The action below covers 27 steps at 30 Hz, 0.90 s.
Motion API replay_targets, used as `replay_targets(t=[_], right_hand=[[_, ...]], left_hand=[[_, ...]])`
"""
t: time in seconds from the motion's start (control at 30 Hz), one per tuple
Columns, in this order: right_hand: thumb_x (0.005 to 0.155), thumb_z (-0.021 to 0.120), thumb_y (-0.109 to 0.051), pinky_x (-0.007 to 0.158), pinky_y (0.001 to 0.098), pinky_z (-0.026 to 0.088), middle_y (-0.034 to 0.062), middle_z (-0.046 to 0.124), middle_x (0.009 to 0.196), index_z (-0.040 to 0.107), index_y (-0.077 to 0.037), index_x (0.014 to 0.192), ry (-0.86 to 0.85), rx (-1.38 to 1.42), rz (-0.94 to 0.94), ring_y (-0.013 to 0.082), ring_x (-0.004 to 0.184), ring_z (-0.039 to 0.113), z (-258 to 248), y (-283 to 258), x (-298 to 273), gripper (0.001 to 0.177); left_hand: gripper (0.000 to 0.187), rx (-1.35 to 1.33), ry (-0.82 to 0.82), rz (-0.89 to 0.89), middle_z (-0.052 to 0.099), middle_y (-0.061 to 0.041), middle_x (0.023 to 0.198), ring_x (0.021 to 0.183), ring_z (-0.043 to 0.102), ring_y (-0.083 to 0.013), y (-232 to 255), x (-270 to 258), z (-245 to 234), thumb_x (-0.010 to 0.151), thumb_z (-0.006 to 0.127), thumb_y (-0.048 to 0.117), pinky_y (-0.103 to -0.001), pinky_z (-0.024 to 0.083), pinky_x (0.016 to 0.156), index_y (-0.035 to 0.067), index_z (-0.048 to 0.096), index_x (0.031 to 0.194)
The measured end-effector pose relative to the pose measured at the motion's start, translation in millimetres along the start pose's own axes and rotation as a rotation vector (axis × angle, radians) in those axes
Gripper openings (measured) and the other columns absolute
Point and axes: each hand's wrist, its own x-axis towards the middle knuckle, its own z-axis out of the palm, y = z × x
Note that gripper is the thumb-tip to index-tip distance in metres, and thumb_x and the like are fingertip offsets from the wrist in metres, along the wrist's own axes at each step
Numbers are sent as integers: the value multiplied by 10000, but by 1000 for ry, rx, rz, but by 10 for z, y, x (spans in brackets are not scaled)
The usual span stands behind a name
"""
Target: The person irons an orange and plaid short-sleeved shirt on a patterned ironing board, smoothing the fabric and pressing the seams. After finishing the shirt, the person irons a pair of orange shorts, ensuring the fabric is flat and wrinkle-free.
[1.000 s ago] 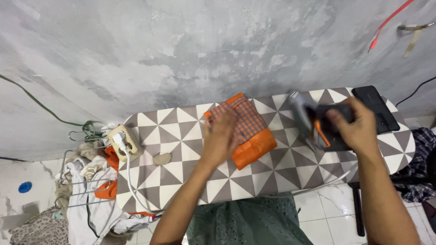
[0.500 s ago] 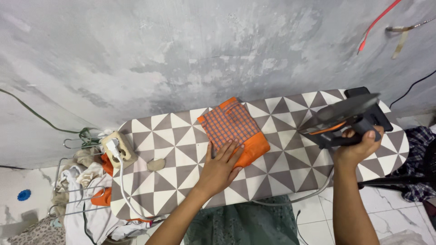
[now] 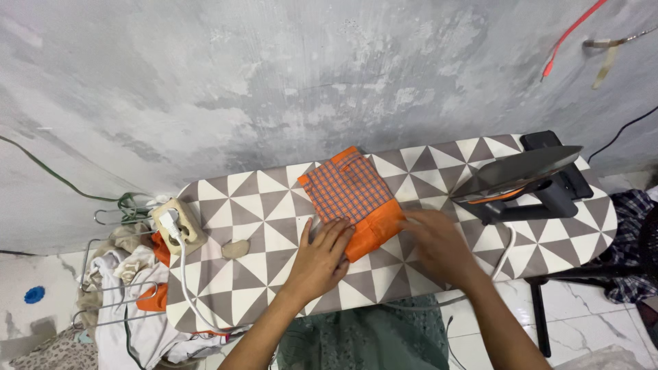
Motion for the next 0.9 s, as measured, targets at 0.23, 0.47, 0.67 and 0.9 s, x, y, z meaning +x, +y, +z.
replay_targets(t=[0.23,0.47,0.67,0.9], right_hand=[[739,700,-89,1071,486,450,85,665,1222,652,-91,1173,-73,-94,-218,307,1198,626,246,-326,660,437],[998,569,-39,871,333,531,142,678,1048,619,-21,1245,96,745,593,204,957,646,346,-46,1009,253],[1000,487,24,1053,355,502,125,583,1321,440,21,1439,431,1608,608,195,1208,595,528,-307,1271,441],[1007,446,-30,1115,442,488,140,542,1425,373,-4,1479,500,1806,660,264,1335,556,338,-652,944,478]], left_hand=[[710,-170,38,-67,507,-140,1480,1393,455,-290,-58,-3,-71,789,707,131,-623,159,1199,41,470,1453],[660,-1151,637,-513,430,-250,1474,1415,421,-360,-23,-207,292,1022,613,341,-560,309,1201,-19,353,1511],[1022,-2331,20,-563,451,-246,1540,1434,454,-358,122,55,577,907,441,785,-524,361,1169,-16,330,1533],[782,-2306,613,-328,506,-134,1517,1373,533,-302,-210,664,319,983,504,605,-493,460,1128,80,341,1539]])
